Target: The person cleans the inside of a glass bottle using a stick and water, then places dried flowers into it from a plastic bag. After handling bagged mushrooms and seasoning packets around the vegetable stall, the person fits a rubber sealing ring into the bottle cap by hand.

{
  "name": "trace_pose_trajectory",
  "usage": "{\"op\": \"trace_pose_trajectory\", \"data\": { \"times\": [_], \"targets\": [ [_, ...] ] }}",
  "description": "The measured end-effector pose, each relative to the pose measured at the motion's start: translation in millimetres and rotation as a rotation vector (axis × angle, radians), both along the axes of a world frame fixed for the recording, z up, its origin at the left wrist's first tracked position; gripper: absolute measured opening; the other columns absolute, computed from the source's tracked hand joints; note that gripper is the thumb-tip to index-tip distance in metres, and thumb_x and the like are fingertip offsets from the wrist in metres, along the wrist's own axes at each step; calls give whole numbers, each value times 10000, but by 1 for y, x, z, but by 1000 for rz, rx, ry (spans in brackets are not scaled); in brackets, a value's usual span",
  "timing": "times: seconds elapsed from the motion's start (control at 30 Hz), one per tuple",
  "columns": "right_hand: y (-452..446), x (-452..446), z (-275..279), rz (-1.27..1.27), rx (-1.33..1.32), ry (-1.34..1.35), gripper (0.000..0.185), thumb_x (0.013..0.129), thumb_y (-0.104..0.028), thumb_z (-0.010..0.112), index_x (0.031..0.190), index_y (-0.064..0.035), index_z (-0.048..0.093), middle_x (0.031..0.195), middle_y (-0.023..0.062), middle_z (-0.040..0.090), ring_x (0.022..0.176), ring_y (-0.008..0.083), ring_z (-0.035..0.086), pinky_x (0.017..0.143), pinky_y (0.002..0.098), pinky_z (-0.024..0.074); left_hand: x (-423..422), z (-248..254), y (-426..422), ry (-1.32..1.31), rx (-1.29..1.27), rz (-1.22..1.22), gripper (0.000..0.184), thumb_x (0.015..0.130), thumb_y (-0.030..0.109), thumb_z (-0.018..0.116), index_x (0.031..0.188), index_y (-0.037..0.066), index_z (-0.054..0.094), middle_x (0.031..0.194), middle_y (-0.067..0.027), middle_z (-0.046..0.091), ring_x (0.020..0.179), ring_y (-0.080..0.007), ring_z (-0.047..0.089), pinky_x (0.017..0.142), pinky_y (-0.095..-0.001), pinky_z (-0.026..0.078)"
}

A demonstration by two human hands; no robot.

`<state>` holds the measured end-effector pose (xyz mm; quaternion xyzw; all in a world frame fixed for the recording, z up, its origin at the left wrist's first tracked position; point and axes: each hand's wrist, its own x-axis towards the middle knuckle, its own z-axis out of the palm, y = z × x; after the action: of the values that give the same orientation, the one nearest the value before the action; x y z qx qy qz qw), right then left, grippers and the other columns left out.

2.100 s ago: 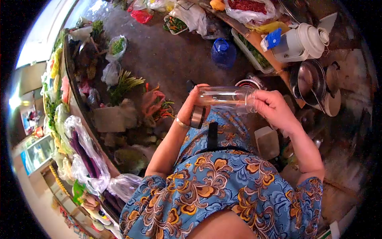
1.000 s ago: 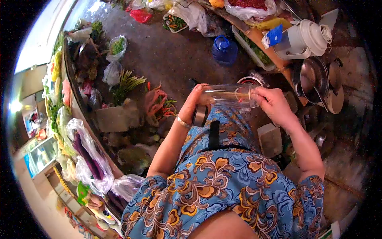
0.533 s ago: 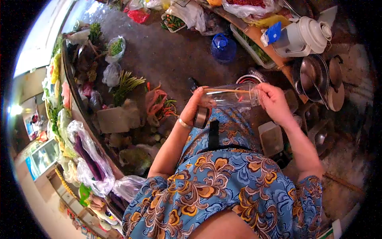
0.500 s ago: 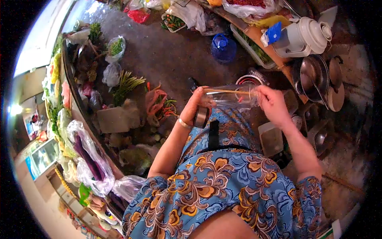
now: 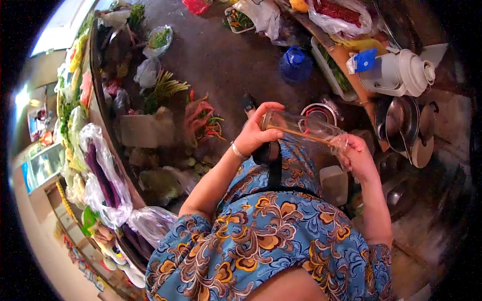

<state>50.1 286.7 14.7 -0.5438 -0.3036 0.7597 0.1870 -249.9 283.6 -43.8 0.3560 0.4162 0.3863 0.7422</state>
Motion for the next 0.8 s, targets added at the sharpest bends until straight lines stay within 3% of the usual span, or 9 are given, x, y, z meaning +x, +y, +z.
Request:
{"op": "trace_pose_trajectory", "data": {
  "times": [0.17,0.23,0.3,0.4,0.47,0.57,0.7,0.77,0.8],
  "targets": [
    [-4,-2,3,203,231,-157,145,886,-140,584,991,-85,666,611,-70,500,509,27,414,457,205,321,1,8,3,-7,47,-14,677,696,149,773,1269,92,417,1031,-42,591,967,-136,562,865,-288,447],
    [-2,-4,8,240,225,-154,141,881,-135,592,984,-80,670,623,-67,518,520,30,422,469,207,330,1,11,3,-53,5,-2,607,718,64,756,1233,96,435,967,3,557,904,-97,530,821,-241,428],
    [-4,-6,8,278,211,-149,138,876,-130,600,978,-75,674,635,-65,535,531,32,430,482,209,339,-1,11,3,-40,2,-25,650,701,95,772,1250,95,423,995,-14,573,930,-114,544,840,-263,439],
    [-7,-7,-2,256,448,-215,151,899,-95,562,1005,-27,645,626,-61,489,470,25,370,448,185,289,0,10,1,-45,15,-40,701,682,116,792,1268,96,409,1028,-30,588,959,-130,558,855,-283,451],
    [-12,-4,-6,-41,190,-59,134,899,-91,562,986,-27,642,624,-67,490,459,13,362,438,169,281,2,11,0,-60,23,-27,707,679,106,796,1269,98,408,1032,-29,586,962,-128,557,851,-281,453],
    [-17,-11,-8,-221,41,-24,108,879,-142,612,913,-65,678,621,-76,534,476,-2,370,424,180,267,5,20,0,-99,55,20,712,678,93,799,1271,101,405,1042,-27,579,965,-128,555,845,-274,454],
    [-18,-5,-10,-180,-38,117,124,883,-149,609,927,-56,678,596,-85,504,469,-2,368,422,178,269,2,23,2,-55,67,-34,723,669,89,808,1273,99,411,1053,-25,567,970,-125,550,845,-272,453],
    [-18,1,-6,48,20,44,148,876,-150,617,970,-54,680,600,-81,515,480,3,394,434,177,286,0,23,3,-41,72,-62,722,669,92,808,1274,99,413,1054,-25,565,972,-124,548,845,-273,454],
    [-16,2,-4,47,17,44,148,876,-150,617,970,-54,680,600,-81,515,480,3,394,434,177,286,0,22,2,-51,79,-59,720,671,95,807,1275,99,415,1052,-24,565,974,-123,547,846,-274,454]
  ]
}}
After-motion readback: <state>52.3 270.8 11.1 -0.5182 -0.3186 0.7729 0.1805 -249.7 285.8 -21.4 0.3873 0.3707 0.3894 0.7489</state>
